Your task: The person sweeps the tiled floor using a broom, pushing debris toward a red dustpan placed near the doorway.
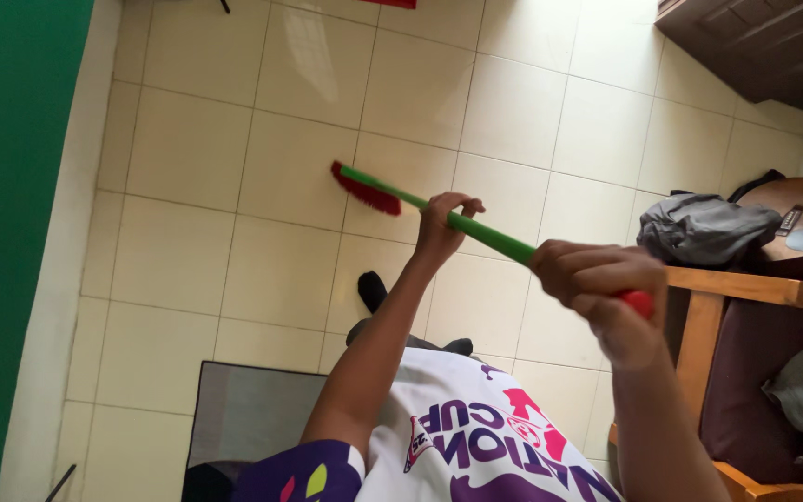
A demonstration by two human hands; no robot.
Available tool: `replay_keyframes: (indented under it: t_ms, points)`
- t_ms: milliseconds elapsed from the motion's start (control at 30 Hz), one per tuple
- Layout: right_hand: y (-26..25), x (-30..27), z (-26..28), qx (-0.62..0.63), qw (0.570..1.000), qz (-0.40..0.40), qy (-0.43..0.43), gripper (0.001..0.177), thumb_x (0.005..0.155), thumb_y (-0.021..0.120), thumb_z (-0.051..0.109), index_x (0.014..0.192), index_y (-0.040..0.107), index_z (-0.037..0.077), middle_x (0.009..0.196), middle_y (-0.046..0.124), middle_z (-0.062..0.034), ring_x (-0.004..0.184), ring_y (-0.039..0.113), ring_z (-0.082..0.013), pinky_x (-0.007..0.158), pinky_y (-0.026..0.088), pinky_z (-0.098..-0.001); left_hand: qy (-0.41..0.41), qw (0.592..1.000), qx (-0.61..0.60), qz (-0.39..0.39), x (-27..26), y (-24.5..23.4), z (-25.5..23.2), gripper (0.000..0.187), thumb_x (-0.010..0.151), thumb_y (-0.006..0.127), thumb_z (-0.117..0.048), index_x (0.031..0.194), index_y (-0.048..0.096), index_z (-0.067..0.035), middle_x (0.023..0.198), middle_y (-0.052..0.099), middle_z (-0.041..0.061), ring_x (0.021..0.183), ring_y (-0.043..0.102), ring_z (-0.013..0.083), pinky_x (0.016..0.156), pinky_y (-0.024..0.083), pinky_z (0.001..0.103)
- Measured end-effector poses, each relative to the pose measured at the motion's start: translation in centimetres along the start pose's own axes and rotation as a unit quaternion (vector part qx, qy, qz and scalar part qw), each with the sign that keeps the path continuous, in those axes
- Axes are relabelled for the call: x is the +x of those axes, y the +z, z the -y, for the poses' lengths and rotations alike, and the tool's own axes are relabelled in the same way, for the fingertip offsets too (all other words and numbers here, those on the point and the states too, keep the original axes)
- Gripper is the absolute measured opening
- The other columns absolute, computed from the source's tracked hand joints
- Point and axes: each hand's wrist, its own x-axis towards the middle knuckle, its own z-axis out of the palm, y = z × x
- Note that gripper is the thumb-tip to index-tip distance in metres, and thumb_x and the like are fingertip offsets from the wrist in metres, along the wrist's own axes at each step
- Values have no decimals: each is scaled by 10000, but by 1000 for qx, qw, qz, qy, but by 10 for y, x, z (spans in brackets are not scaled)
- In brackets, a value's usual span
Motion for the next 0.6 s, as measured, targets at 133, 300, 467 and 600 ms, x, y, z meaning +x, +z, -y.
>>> replay_keyframes:
  t_ms: [133, 300, 467, 600]
  points:
    - [15, 9, -6, -41, 998, 50, 2, 153, 699, 548, 73, 620, 450, -13, 605, 469, -112, 581, 455, -265, 682, 477, -416, 14, 1000, -15, -10, 23, -10, 14, 279, 987, 671, -330, 831, 741, -110, 875, 734, 53, 918, 681, 259, 887, 513, 391]
    - [-6, 16, 9, -25, 999, 21, -12, 191, 829, 564, 83, 669, 491, 9, 635, 508, -116, 579, 495, -258, 714, 488, -442, 70, 994, 77, 20, 39, -17, -14, 306, 949, 712, -316, 738, 690, -95, 667, 695, 72, 698, 650, 270, 878, 483, 441]
    - [-46, 20, 36, -28, 999, 23, -33, 276, 908, 494, 155, 651, 428, 78, 584, 450, -59, 519, 436, -202, 621, 448, -389, 71, 993, 70, 64, 15, 3, -71, 465, 946, 698, -426, 640, 604, -90, 573, 608, 120, 596, 603, 320, 619, 498, 446]
    - [-62, 24, 43, -36, 998, 38, -30, 348, 971, 437, 212, 637, 378, 134, 543, 402, -12, 471, 389, -158, 546, 416, -347, -54, 981, 17, 184, -18, 8, -90, 474, 995, 622, -424, 681, 617, -69, 596, 604, 146, 542, 583, 361, 551, 488, 456]
